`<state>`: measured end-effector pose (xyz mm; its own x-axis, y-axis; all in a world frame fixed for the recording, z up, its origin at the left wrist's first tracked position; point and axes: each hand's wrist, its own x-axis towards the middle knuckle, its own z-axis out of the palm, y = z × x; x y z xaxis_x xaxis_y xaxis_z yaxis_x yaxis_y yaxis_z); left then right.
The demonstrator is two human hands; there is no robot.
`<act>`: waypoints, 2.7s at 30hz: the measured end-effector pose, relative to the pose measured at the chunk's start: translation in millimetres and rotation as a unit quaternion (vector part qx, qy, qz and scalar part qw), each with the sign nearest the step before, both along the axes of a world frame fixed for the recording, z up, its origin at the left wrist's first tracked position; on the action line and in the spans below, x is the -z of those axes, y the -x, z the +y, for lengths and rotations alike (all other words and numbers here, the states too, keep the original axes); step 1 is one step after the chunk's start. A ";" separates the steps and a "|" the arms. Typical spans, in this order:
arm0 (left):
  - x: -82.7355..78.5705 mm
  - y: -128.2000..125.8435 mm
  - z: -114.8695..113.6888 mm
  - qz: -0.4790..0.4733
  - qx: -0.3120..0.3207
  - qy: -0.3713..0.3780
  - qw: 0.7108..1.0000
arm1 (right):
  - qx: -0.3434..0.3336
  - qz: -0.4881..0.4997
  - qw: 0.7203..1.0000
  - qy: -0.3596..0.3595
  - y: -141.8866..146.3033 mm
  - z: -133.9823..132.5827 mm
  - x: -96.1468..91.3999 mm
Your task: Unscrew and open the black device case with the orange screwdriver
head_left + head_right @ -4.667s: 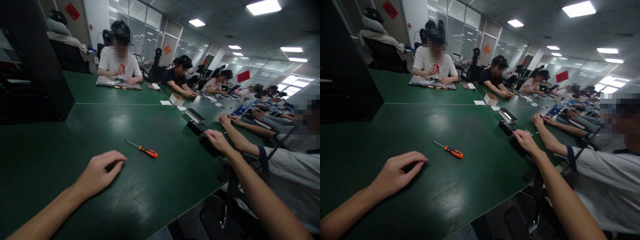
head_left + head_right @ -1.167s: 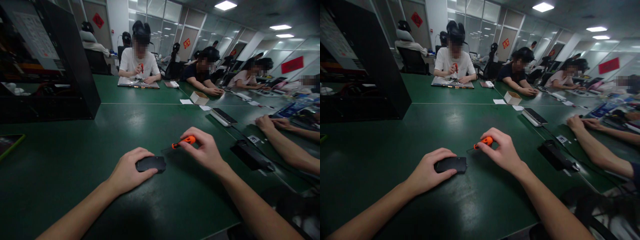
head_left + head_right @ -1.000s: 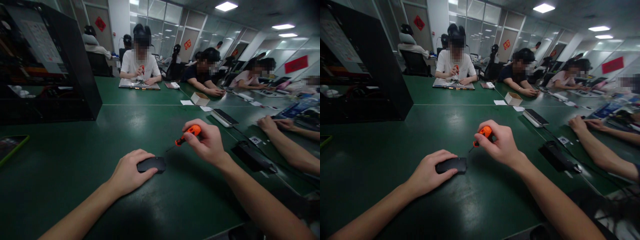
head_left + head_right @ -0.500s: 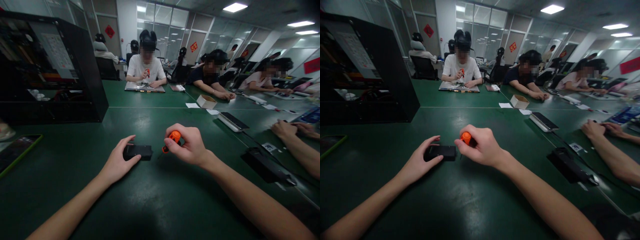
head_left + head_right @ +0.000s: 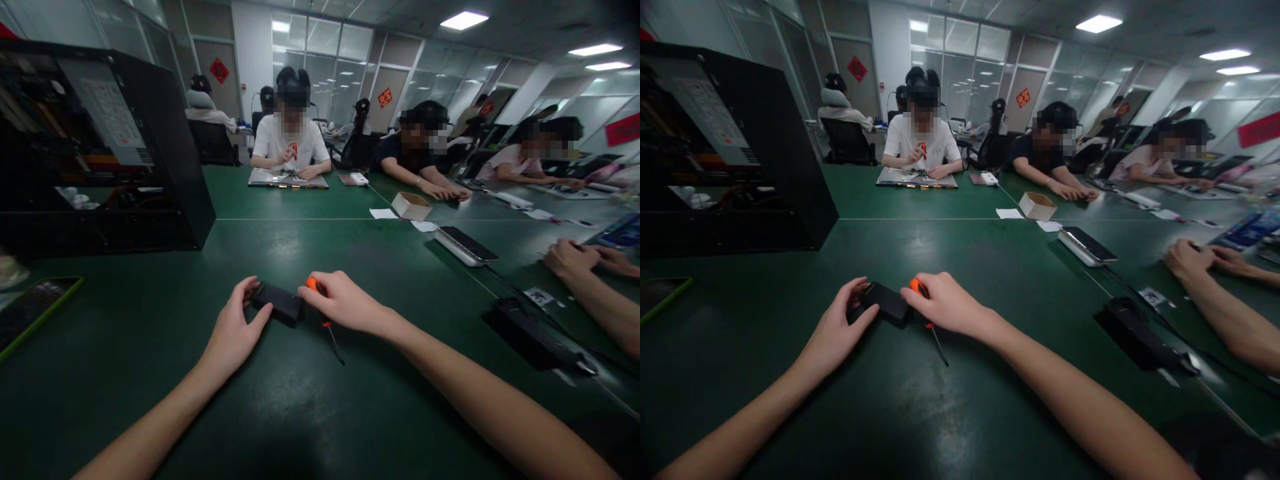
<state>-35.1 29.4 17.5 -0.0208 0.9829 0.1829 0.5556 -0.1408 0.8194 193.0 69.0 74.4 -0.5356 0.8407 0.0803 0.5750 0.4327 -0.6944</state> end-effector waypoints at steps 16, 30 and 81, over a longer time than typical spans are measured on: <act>-9.5 -3.9 -9.9 0.125 0.120 0.031 0.984 | -0.027 0.204 0.958 -0.202 3.0 -27.9 -72.2; -17.1 -4.3 -12.0 0.122 0.122 0.070 0.982 | -0.045 0.142 0.971 -0.190 5.9 -16.6 -45.2; -17.5 -7.1 -15.1 0.053 0.123 0.067 0.989 | -0.167 -0.184 0.949 -0.196 -2.3 -41.6 -109.1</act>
